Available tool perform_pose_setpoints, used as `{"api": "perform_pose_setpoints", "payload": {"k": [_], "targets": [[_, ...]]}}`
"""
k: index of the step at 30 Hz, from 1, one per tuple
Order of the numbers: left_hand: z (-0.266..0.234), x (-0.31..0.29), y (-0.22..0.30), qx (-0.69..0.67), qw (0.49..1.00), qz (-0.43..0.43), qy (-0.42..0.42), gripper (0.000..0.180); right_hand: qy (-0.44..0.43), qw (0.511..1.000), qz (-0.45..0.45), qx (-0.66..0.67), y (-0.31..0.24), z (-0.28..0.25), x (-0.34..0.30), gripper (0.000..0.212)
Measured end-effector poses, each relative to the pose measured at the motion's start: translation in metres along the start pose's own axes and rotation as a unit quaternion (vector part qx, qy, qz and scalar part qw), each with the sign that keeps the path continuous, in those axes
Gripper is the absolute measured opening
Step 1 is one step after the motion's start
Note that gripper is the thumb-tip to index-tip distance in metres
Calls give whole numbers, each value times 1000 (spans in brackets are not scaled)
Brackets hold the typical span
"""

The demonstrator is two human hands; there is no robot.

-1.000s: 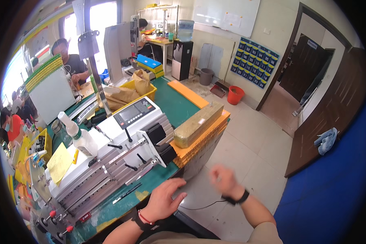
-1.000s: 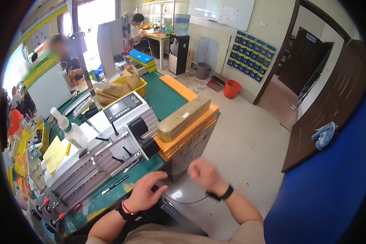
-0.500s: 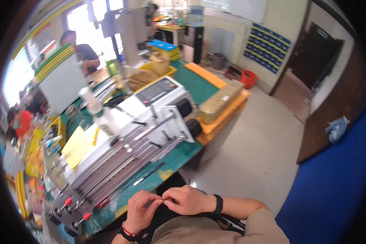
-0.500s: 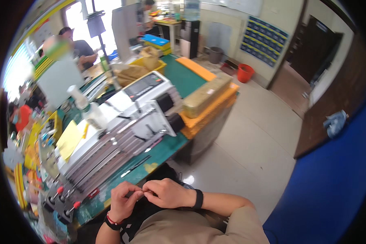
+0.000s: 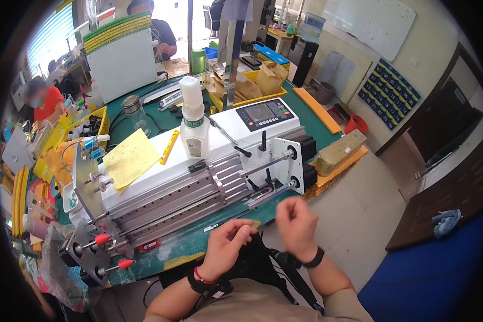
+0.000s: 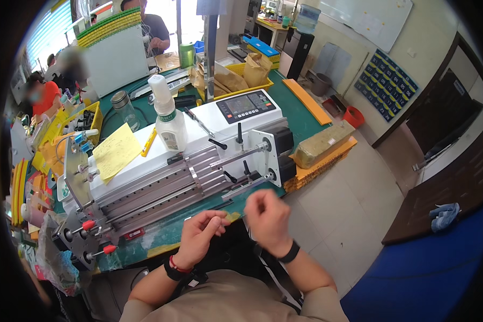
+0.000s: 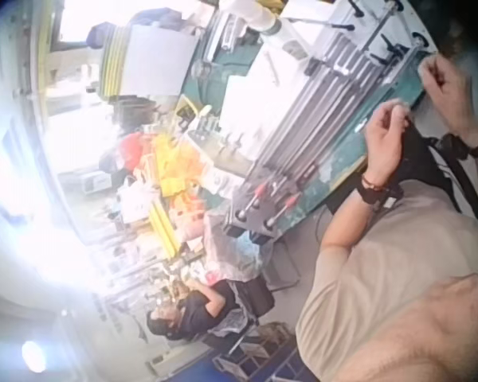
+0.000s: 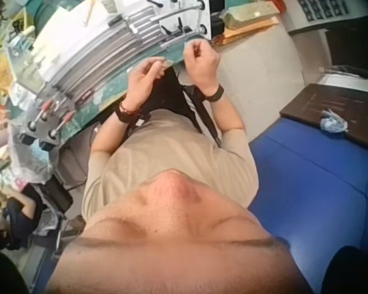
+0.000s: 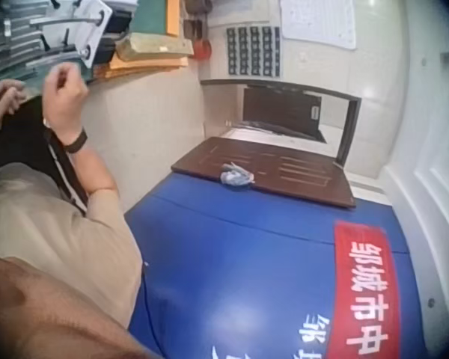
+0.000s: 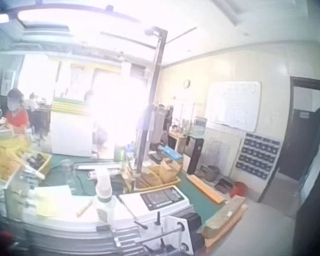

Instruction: The recorder is working at an electronics assembly station, interacting with a piece of equipment and a mesh-back chair.

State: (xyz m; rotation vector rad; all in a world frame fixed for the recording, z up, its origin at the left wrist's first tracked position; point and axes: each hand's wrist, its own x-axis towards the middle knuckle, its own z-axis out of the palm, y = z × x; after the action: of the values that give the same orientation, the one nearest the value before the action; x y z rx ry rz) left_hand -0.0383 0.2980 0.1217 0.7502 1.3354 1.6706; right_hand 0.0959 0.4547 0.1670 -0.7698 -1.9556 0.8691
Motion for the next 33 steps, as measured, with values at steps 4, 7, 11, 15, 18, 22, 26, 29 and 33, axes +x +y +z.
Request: {"api": "perform_pose_setpoints", "payload": {"k": [4,7,11,15,18,22,26,29,33], "targets": [[18,26,-1,-63,997,-26,-45,44,10,998,33,-56,21,-1,50,14],[35,44,-6,-142,987,-54,-57,48,-61,995,76,-28,10,0,45,14],[53,59,-2,-371,909,-133,-134,51,-93,978,160,98,5,-16,6,13],[49,47,-9,-442,881,-98,-137,35,-119,931,234,255,-9,-40,-31,13],[17,15,10,-455,872,-29,-176,22,-38,938,191,286,-2,-43,-34,12],[-77,-61,26,-448,865,-4,-228,27,-191,757,468,413,14,-14,2,19],[-115,-101,53,-432,870,88,-220,25,-240,697,490,465,13,9,14,19],[-123,-124,66,-369,912,94,-151,13,-237,699,481,474,12,14,11,17],[-105,-157,72,-28,972,147,180,7,-254,712,453,473,3,23,0,16]]}}
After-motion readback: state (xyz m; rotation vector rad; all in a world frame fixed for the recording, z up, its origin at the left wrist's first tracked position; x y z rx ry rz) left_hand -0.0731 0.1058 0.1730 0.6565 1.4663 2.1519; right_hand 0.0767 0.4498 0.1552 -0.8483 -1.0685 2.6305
